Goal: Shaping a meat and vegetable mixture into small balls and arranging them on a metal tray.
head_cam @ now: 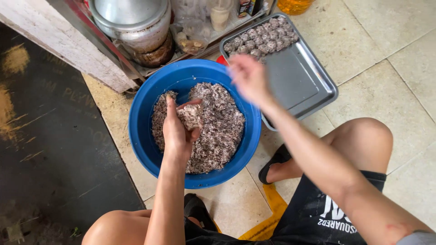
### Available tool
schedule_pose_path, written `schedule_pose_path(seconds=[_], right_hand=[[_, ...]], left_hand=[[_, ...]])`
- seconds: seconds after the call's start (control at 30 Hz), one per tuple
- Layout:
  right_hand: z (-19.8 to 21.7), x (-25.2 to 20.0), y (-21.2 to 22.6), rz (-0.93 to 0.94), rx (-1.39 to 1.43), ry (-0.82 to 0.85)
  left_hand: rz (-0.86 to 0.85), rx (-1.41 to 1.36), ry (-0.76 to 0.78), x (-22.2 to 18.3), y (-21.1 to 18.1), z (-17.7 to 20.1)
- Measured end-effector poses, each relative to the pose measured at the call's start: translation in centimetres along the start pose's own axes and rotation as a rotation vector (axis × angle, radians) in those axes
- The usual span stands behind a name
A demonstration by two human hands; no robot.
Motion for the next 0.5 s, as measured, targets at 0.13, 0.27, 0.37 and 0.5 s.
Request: schedule_pose_path(seconds=[0.13,0.27,0.37,0.5], right_hand=[[-7.0,-8.7,11.6,0.417,0.012,0.349],[-8.2,-11.8,15.6,0.534,-0.145,0.246],[-8.2,-12.1,15.9,0.548,-0.109,0.182],[-8.0,-12.3,16.1,0.478,-0.08,0.172]], left_hand=[[-0.074,0.364,-0.117,-1.7,-1.9,-0.7],[-0.22,0.284,-0.139,-2.8,-3.1,-0.7],[-0.231,0.303,-0.109,-3.2,-2.8,-0.1],[-0.239,0.281,-0.022,-3.4,-3.0,-0.6]])
Point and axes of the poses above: each hand's wrist, its own x-axis towards the middle knuckle, its own z-axis out of the back of the hand, y = z × x, the point moved 9 cm from there along x, towards the middle knuckle, and after that the axes turned 5 degrees about -z, right-handed, at the moved point
